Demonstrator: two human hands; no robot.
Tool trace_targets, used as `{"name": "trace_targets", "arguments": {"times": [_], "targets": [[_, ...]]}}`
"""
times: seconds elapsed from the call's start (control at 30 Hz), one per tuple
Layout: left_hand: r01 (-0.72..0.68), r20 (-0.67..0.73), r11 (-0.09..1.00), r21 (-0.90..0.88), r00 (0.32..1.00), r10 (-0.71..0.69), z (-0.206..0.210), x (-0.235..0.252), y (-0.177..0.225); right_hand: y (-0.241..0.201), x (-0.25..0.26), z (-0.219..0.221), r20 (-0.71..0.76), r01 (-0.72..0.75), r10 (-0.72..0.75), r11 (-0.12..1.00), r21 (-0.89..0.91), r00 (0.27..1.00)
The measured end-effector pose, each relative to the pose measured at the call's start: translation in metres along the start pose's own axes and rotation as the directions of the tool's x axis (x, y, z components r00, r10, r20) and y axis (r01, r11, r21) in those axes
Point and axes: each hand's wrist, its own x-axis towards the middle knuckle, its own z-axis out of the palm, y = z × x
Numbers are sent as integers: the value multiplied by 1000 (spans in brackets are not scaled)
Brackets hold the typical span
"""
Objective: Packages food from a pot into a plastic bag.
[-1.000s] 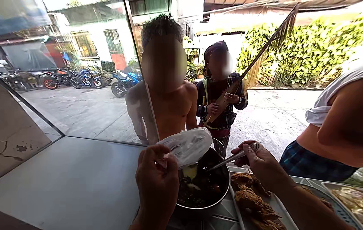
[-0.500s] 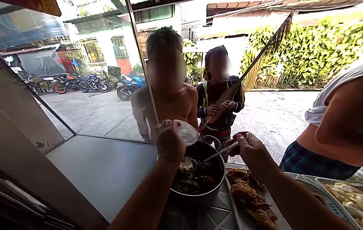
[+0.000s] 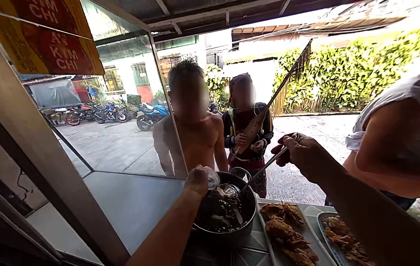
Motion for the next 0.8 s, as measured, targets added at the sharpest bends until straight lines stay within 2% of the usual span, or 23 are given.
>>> {"name": "trace_targets", "arguments": {"times": [0.13,0.2,0.27,0.33,0.4,0.43,0.5,0.57,0.63,0.7,0.8], "targets": [[-115,175,993,-28,977,119,-18,-17,12,-17,14,13,9,26,-25,999,-47,1000],[-108,249,993,-47,961,116,-30,-29,22,-27,20,25,38,40,-36,993,-108,999],[-41,316,994,-100,946,71,-37,-34,31,-39,24,39,79,88,-73,974,-207,994],[81,350,969,-235,937,6,-39,-37,36,-59,15,56,135,183,-144,921,-343,980],[196,337,870,-453,941,-36,-38,-37,36,-80,-8,75,211,300,-225,836,-459,951],[236,318,781,-579,947,-50,-36,-35,34,-86,-20,84,248,367,-277,793,-487,928],[265,260,575,-774,961,-93,-36,-32,30,-84,-40,94,352,545,-419,685,-482,837],[289,239,348,-892,954,-181,-42,-32,25,-73,-51,91,474,732,-560,557,-391,679],[293,246,167,-941,935,-257,-49,-33,20,-67,-57,81,601,859,-617,424,-289,507],[286,253,65,-956,916,-311,-55,-35,20,-70,-63,67,730,908,-557,358,-219,396],[328,295,57,-943,902,-315,-63,-38,23,-67,-68,52,745,940,-587,298,-166,318]]}}
